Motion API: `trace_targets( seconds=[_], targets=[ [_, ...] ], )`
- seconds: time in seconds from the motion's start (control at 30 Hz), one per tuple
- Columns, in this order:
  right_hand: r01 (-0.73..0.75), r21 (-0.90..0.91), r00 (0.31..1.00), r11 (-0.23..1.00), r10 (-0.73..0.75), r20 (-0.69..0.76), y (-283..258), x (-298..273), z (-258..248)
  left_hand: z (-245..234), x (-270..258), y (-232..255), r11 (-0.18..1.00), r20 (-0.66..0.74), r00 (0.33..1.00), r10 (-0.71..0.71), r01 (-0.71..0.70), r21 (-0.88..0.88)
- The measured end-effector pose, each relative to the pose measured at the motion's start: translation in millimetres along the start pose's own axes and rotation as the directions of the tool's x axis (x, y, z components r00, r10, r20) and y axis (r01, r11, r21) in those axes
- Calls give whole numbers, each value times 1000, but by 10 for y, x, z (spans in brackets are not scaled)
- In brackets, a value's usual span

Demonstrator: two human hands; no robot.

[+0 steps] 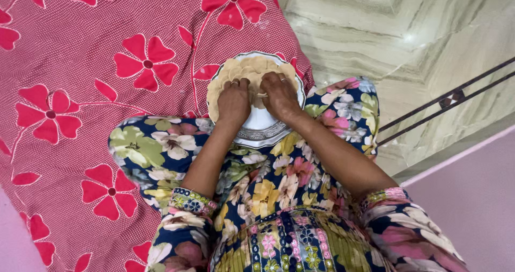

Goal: The person shapes dough pieces into round balls and discs by hand using a small plate.

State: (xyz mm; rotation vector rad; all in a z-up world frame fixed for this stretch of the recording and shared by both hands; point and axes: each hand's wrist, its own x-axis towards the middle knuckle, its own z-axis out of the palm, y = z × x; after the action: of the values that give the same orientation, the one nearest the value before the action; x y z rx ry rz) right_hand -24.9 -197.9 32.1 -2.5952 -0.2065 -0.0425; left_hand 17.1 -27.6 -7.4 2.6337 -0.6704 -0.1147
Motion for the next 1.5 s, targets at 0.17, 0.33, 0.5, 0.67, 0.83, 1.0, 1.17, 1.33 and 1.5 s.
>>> trace_targets(
  seconds=[0.17, 0.33, 0.5, 0.67, 0.83, 1.0, 1.17, 1.33, 1.5],
  targets=[
    [-108, -67, 988, 992, 115, 104, -102, 54, 8, -11, 66, -43, 997, 111, 991, -81, 82, -6],
    [-133, -27, 989, 991, 135, 57, -20, 4, -5, -220, 31, 3, 995, 118, 988, -98, 99, -9],
    [-222, 568, 975, 792, 163, 153, 170, -129, 27, -288, -89, -104, 895, 102, 958, -268, 287, -341],
    [-321, 806, 946, 498, 214, 244, 415, -141, 233, -166, -31, -165, 514, 231, 971, -64, 231, -826],
    [-427, 805, 877, 412, 405, 258, 475, -158, 47, -367, 115, -461, 913, -255, 935, -246, 135, -384],
    [-440, 773, 887, 456, 357, 294, 304, -77, -1, -431, 318, -388, 966, -310, 924, -224, 168, -196],
    [-371, 789, 925, 490, 263, 272, 376, -111, 110, -76, 341, -306, 983, -144, 975, -170, 158, -92],
    [-356, 796, 933, 489, 234, 274, 426, -104, 120, 294, 210, -303, 953, -467, 875, 126, 24, 303],
    [-343, 763, 939, 549, 231, 256, 232, -63, -64, 90, 173, -147, 995, -94, 995, -31, 40, 97]
  ],
)
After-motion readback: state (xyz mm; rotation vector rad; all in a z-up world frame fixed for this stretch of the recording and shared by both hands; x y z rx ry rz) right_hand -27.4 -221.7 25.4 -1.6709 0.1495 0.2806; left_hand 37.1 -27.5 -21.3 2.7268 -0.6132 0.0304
